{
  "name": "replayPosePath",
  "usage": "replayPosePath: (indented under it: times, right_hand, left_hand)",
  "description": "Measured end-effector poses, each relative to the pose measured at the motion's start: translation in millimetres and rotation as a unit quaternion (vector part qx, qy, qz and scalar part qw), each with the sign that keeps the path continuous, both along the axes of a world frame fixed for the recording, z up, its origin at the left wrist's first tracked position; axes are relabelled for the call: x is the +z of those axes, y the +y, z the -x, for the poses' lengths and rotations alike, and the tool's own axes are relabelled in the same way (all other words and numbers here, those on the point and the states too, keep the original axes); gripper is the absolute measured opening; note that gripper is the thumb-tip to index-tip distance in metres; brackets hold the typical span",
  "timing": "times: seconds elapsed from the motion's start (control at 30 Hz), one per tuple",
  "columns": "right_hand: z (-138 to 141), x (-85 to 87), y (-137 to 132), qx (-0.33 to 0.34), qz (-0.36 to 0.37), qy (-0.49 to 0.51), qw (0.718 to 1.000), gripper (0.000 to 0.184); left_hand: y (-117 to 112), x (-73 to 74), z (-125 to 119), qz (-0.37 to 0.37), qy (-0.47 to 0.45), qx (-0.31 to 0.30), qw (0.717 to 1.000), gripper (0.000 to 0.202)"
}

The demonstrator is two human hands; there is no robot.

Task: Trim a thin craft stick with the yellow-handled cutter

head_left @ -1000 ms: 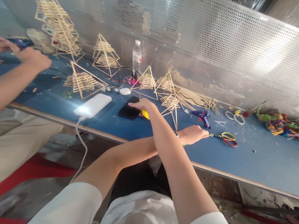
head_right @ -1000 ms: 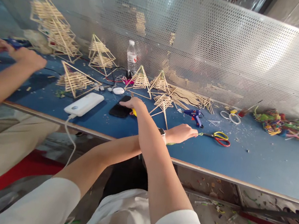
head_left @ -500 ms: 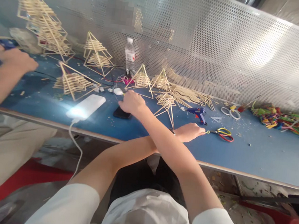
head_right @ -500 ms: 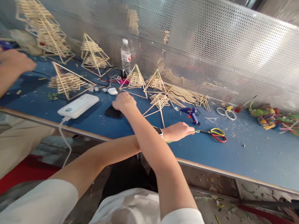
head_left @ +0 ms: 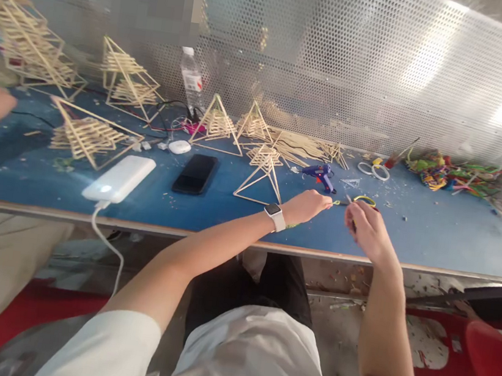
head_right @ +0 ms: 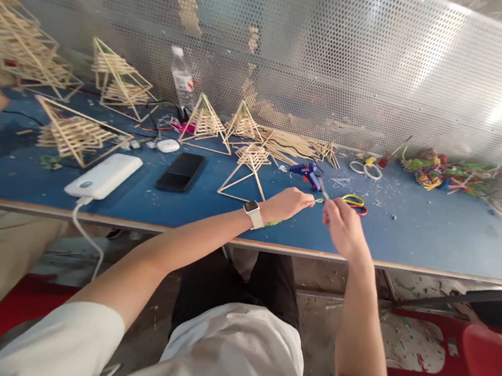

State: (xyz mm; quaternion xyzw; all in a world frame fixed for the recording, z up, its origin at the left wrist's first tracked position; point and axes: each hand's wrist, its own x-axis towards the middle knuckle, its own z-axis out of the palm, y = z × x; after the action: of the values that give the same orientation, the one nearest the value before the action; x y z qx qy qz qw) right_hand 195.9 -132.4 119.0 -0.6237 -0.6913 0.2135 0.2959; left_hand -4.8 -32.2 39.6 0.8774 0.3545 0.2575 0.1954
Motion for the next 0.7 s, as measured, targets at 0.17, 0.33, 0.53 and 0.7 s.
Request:
replayPosePath:
  times: [0.17,0.33,0.53,0.7]
  right_hand:
    - [-54.1,-35.4,18.8,-0.053,0.026,-0.006,0.998,0.077]
    - [-65.8,-55.1,20.3,-0.016,0.052,-0.023,0.998,0.069]
    - [-71.1,-68.7,26.8,0.033,0.055,-0.06,0.996,0.051]
    - [-72.6,-68.8,24.7,0.027,0.048,-0.06,0.997,0.053]
  left_hand:
    - [0.3,-0.6,1.5,-0.018,0.006,0.006,1.0,0.037]
    - [0.0,-4.8,0.6,-0.042,0.031,0.006,0.999,0.04]
    - [1.3,-14.4,-2.8,-0.081,0.058,-0.008,0.995,0.041]
    - [2.3,-16.7,-3.6,-0.096,0.065,-0.007,0.993,0.041]
